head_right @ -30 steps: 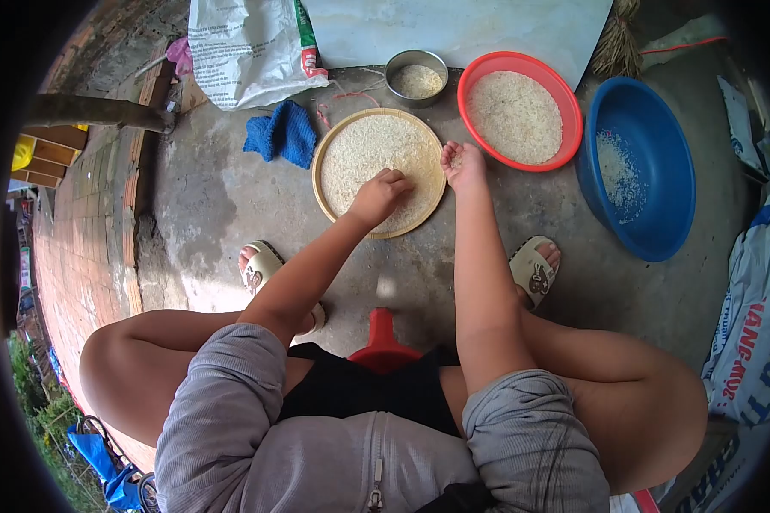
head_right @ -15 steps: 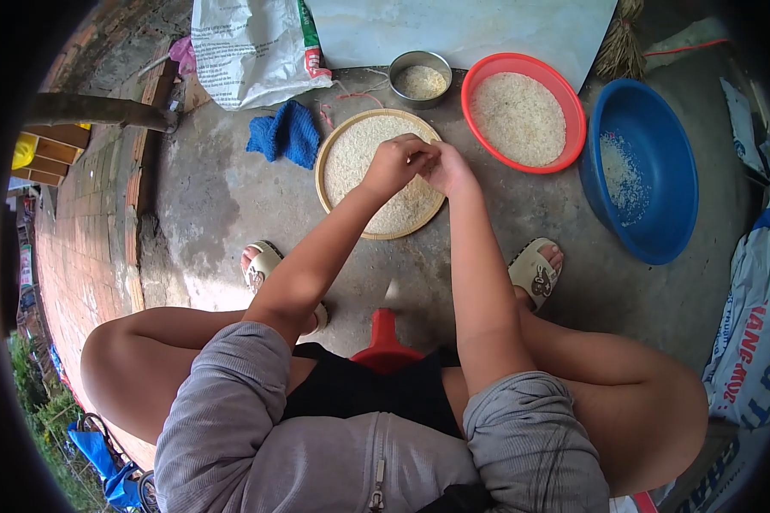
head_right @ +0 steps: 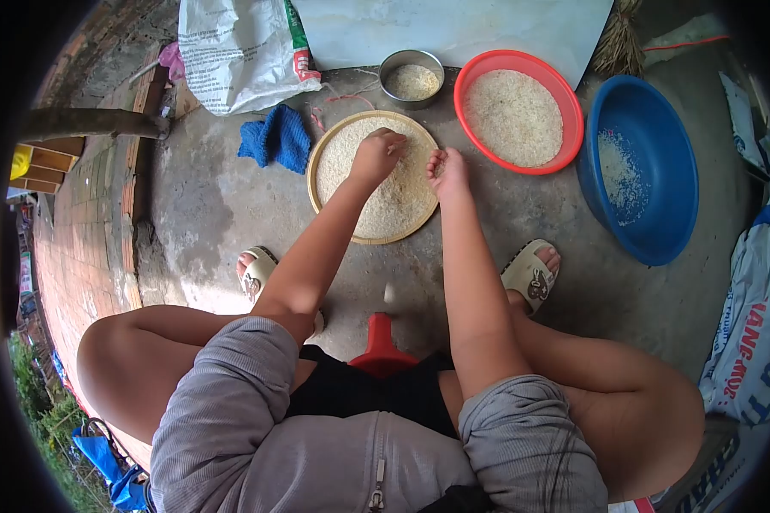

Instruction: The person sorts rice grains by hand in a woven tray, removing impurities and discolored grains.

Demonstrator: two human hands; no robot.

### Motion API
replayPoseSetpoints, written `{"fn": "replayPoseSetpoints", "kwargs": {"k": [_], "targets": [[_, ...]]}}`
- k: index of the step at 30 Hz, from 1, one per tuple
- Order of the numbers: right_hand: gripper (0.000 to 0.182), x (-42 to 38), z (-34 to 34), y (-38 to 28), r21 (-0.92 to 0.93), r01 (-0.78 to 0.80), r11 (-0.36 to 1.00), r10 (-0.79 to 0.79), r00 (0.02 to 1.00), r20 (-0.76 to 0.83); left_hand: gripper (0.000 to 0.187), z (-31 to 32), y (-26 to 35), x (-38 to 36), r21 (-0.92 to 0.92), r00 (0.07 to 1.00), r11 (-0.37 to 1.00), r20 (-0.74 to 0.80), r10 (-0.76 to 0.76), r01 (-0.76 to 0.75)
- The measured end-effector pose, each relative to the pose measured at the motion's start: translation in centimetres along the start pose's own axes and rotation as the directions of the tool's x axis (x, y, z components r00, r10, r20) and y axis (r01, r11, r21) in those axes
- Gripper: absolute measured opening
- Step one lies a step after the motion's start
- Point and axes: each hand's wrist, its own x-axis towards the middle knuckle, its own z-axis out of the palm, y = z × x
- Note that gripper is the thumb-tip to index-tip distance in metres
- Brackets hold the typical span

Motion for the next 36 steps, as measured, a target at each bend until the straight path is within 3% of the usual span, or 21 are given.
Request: {"fn": "replayPoseSetpoints", "kwargs": {"k": [2,5,7,9,11,13,15,18,20,21,23,25,27,28,31,34,36], "targets": [[0.027,-0.5,0.1,0.0,-0.007,0.003,1.0,-0.004,1.0,-0.014,0.038,0.8,1.0,-0.2,0.054,0.998,0.997,-0.01,0.055,-0.054],[0.027,-0.9,0.2,-0.1,0.001,-0.005,1.0,0.005,1.0,-0.002,0.038,2.3,1.8,-0.5,0.12,0.996,0.989,-0.008,0.087,-0.085],[0.027,-1.1,0.0,-0.2,0.031,-0.012,0.999,0.012,1.0,0.009,0.033,3.4,1.4,-1.1,0.082,0.998,0.995,-0.005,0.064,-0.064],[0.028,-1.1,-0.3,-0.2,0.048,-0.006,0.999,0.005,1.0,0.017,0.024,3.8,1.4,-1.9,0.126,0.995,0.992,0.097,0.003,-0.015],[0.028,-0.8,-0.4,-0.1,0.068,0.0,0.998,-0.002,1.0,0.031,0.019,3.4,1.4,-2.1,0.135,0.999,0.99,0.029,0.033,-0.036],[0.03,-0.9,-0.5,0.2,0.117,0.036,0.993,-0.043,0.998,0.055,0.018,1.6,2.1,-1.9,-0.123,0.984,0.977,-0.008,-0.177,0.175],[0.032,-1.3,0.1,0.5,0.065,0.057,0.996,-0.061,0.997,0.055,0.013,-0.2,2.8,-0.9,-0.273,0.961,0.937,-0.104,-0.255,0.219],[0.035,-1.9,1.7,0.8,0.0,0.055,0.998,-0.055,0.993,0.107,0.015,-3.7,4.9,0.7,-0.321,0.954,0.915,-0.089,-0.288,0.246],[0.035,-3.2,3.2,1.1,-0.007,0.034,0.999,-0.032,0.987,0.159,0.024,-5.3,5.9,1.3,-0.384,0.972,0.893,0.098,-0.214,0.235],[0.033,-4.2,4.3,1.3,-0.001,0.039,0.999,-0.038,0.983,0.182,0.024,-6.0,6.3,1.4,-0.383,0.972,0.894,0.093,-0.215,0.234],[0.032,-4.7,5.2,1.6,0.0,0.042,0.999,-0.041,0.977,0.209,0.029,-7.2,7.1,1.3,-0.222,0.982,0.973,0.19,-0.017,0.06],[0.031,-3.9,5.6,1.9,0.182,-0.164,0.97,0.086,0.924,0.373,0.03,-7.9,6.2,1.0,-0.111,0.995,0.994,0.095,0.027,-0.016],[0.03,-3.4,5.9,2.1,0.173,-0.171,0.97,0.105,0.936,0.337,0.027,-9.0,4.4,0.9,-0.005,0.991,1.0,-0.131,0.004,-0.004],[0.031,-3.3,5.7,1.8,0.153,-0.146,0.977,0.093,0.946,0.311,0.024,-9.4,3.3,0.6,0.016,0.99,1.0,-0.143,-0.016,0.019],[0.031,-2.8,5.2,1.3,0.162,-0.123,0.979,0.082,0.968,0.238,0.022,-8.9,0.0,-1.5,0.058,0.991,0.99,-0.021,-0.131,0.132],[0.03,-2.1,3.9,1.0,0.165,-0.051,0.985,0.021,0.983,0.182,0.027,-6.6,-1.0,-4.8,0.094,0.991,0.994,0.121,-0.063,0.051],[0.032,-1.7,3.2,1.0,0.184,-0.039,0.982,0.015,0.991,0.132,0.032,-4.3,-1.0,-6.9,0.114,0.989,0.989,0.12,0.085,-0.099]]}}
